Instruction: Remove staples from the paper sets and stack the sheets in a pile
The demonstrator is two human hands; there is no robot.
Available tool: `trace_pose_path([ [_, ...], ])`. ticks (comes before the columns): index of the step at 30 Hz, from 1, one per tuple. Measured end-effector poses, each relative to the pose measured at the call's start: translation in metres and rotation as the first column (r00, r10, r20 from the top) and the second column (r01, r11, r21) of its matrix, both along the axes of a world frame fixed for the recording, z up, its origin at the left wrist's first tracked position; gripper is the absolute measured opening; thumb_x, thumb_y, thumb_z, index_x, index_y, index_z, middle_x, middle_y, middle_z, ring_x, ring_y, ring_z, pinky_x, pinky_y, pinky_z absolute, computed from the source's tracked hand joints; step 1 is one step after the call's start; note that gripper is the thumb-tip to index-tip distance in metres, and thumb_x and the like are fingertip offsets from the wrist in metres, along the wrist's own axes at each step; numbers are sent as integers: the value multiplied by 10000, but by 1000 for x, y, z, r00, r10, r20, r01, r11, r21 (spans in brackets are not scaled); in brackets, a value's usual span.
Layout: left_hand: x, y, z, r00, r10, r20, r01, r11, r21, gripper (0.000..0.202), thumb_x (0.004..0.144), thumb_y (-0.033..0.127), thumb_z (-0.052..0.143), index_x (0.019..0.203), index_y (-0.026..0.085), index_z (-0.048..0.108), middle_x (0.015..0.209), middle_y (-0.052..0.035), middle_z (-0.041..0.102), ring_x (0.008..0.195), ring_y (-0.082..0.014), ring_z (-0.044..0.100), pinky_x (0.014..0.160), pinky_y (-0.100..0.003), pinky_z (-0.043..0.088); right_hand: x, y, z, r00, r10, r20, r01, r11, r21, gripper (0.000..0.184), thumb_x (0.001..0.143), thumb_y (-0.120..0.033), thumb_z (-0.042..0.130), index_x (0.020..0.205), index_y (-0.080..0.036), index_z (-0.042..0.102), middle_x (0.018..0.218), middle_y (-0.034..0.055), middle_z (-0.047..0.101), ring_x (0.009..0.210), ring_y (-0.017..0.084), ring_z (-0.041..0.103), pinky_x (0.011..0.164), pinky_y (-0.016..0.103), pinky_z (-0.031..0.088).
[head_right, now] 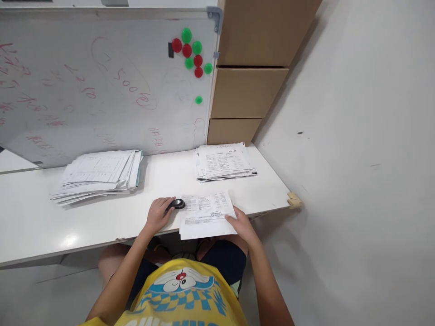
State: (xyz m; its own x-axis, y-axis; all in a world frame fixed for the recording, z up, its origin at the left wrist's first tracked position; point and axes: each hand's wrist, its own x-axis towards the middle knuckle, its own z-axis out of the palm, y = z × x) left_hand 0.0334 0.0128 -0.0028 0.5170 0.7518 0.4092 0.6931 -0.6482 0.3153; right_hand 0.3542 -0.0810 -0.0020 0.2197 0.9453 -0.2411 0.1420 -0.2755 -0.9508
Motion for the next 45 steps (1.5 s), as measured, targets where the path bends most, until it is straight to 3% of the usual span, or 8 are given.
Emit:
trace_pose_path([
  [3, 0, 0, -1, 1000, -4, 0, 4, 1000, 20, 351, 955, 307, 421, 1265, 190, 536, 1100, -96, 660, 1001, -232, 585, 829, -379, 447, 2, 1, 3, 1000, -3, -25, 3, 1000, 5, 441, 704, -355, 676, 1118, -204, 665, 1183, 78, 690, 1085, 310, 640, 937, 443, 507],
  [9, 1, 0, 0, 1000, 12, -20, -11, 999, 39, 348, 952, 297, 427, 1259, 185, 544, 1076, -97, 665, 965, -229, 594, 811, -368, 447, 20, -6, 5, 991, -132, -19, 132, 991, -12, 462, 682, -371, 694, 1105, -188, 664, 1168, 90, 696, 1082, 327, 639, 928, 458, 508],
  [18, 2, 0, 1, 999, 19, -27, -18, 999, 43, 344, 946, 290, 446, 1256, 182, 549, 1070, -95, 666, 964, -227, 592, 807, -362, 443, 0, 1, -10, 994, -63, -91, 64, 998, 11, 464, 679, -380, 726, 1099, -192, 668, 1177, 92, 692, 1102, 330, 626, 958, 469, 485],
  [27, 2, 0, 0, 999, 16, -29, -15, 1000, 27, 345, 948, 293, 436, 1258, 191, 546, 1076, -96, 664, 969, -228, 595, 808, -371, 446, 12, -5, -1, 980, -169, -100, 168, 986, -21, 480, 642, -394, 748, 1068, -186, 673, 1148, 100, 704, 1068, 332, 643, 915, 459, 512],
  [37, 4, 0, 2, 999, 15, -45, -13, 999, 43, 353, 944, 275, 425, 1269, 195, 539, 1080, -101, 661, 972, -232, 588, 801, -380, 444, -14, 4, 3, 988, -50, -146, 46, 998, -29, 444, 698, -384, 702, 1098, -197, 669, 1148, 81, 707, 1074, 314, 646, 901, 428, 524],
  [45, 6, 2, 4, 997, 34, -74, -33, 999, 11, 331, 948, 260, 409, 1236, 184, 556, 1093, -106, 660, 980, -241, 591, 795, -390, 445, -19, 2, 7, 974, -80, -213, 66, 995, -69, 429, 689, -389, 716, 1072, -199, 676, 1114, 80, 720, 1046, 315, 657, 873, 423, 538],
])
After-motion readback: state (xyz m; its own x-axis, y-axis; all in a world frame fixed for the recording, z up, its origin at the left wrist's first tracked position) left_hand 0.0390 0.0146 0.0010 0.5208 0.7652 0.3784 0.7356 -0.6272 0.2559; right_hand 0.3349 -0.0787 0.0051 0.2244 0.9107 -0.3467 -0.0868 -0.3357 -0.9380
